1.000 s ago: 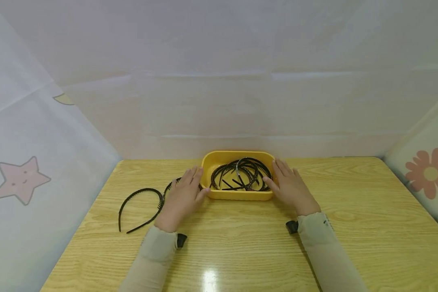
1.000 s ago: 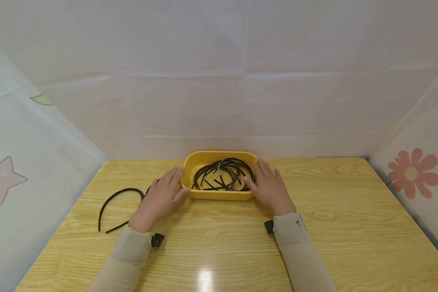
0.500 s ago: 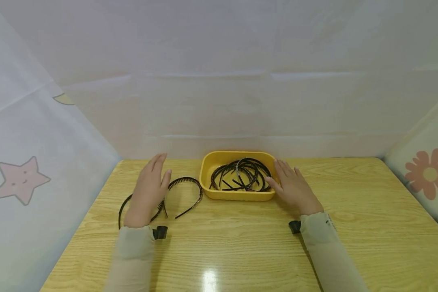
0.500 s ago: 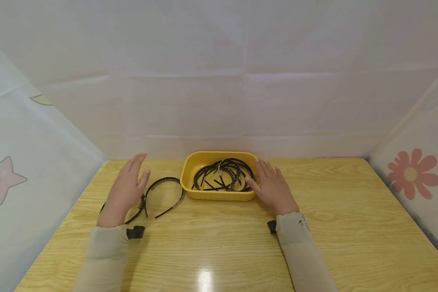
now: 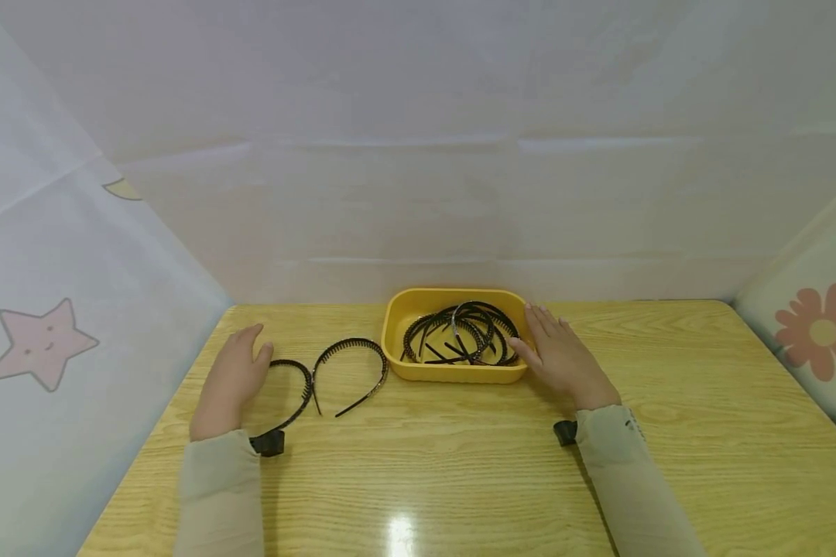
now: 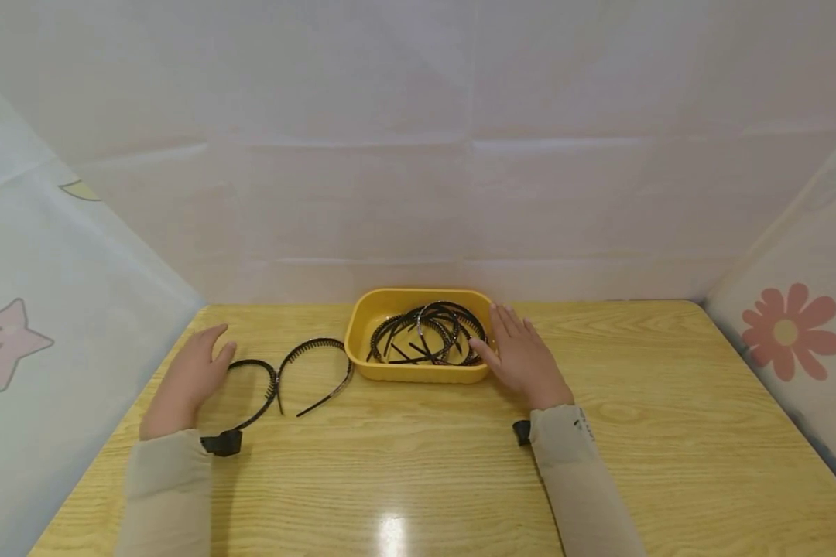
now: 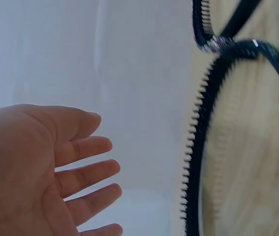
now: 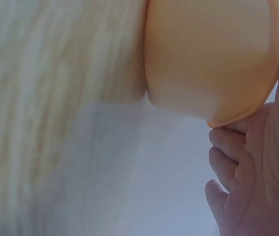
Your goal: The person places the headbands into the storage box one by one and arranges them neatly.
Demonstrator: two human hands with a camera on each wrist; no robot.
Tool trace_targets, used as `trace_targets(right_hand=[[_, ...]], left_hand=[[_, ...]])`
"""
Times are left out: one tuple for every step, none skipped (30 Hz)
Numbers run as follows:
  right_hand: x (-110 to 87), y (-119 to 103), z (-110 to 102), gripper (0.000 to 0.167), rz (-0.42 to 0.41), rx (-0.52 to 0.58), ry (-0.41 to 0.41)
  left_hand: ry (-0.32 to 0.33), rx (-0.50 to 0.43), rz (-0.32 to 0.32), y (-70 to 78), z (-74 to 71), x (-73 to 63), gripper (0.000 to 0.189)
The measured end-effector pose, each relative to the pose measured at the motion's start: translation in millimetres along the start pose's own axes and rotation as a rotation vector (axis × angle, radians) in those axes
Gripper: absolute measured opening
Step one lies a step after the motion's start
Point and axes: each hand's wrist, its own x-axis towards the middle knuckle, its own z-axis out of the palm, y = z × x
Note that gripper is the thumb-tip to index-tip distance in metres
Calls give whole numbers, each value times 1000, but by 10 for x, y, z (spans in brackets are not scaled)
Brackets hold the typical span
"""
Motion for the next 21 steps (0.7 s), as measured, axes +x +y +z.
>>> trace_targets(right_hand=[[-1, 1, -1, 82, -1, 4, 1], [-1, 3, 0, 81, -3, 6, 1], [-1, 7, 2, 81, -3, 5, 1], [0, 12, 2, 81, -6, 10, 2], [2, 16, 3, 80, -5, 15, 1], [4, 21, 5, 80, -8, 18, 2], [5, 24, 5, 79, -8, 23, 0], [7, 27, 5, 79, -8, 26, -3], [9, 33, 5, 78, -8, 28, -3], [9, 34, 3, 78, -9, 32, -5], [10, 33, 0, 77, -8, 34, -7], [10, 35, -1, 77, -11, 33, -7], [10, 36, -3, 77, -14, 35, -6], [10, 37, -5, 77, -16, 36, -5], [9, 39, -8, 77, -18, 40, -4], [8, 39, -10, 77, -19, 41, -4], [9, 44, -10, 78, -22, 44, -3], [8, 47, -11, 78, -24, 46, -3], [8, 46, -13, 78, -25, 48, -4], [11, 50, -11, 78, -24, 48, -7], [12, 53, -11, 78, -25, 47, -9]], left_hand=[[-22, -2, -21, -37, -1, -2, 63], [-42, 0, -37, -76, 0, -5, 64], [-62, 4, -52, -115, 3, -8, 65], [-77, 11, -67, -152, 7, -12, 66], [-91, 20, -78, -188, 11, -13, 65], [-104, 31, -85, -225, 14, -16, 65], [-113, 43, -89, -262, 21, -16, 64], [-121, 53, -91, -291, 24, -19, 63], [-127, 62, -93, -317, 29, -20, 62], [-131, 72, -92, -344, 33, -21, 60], [-133, 79, -91, -364, 34, -22, 59], [-134, 82, -94, -378, 35, -25, 58], [-133, 88, -94, -390, 37, -27, 56], [-131, 93, -94, -396, 35, -31, 55], [-128, 101, -92, -402, 34, -32, 54], [-124, 107, -87, -403, 32, -34, 53], [-120, 112, -85, -399, 30, -38, 52], [-118, 115, -83, -394, 29, -42, 52], [-114, 117, -82, -387, 26, -46, 51], [-111, 117, -80, -379, 25, -51, 50], [-107, 116, -78, -379, 27, -53, 49]])
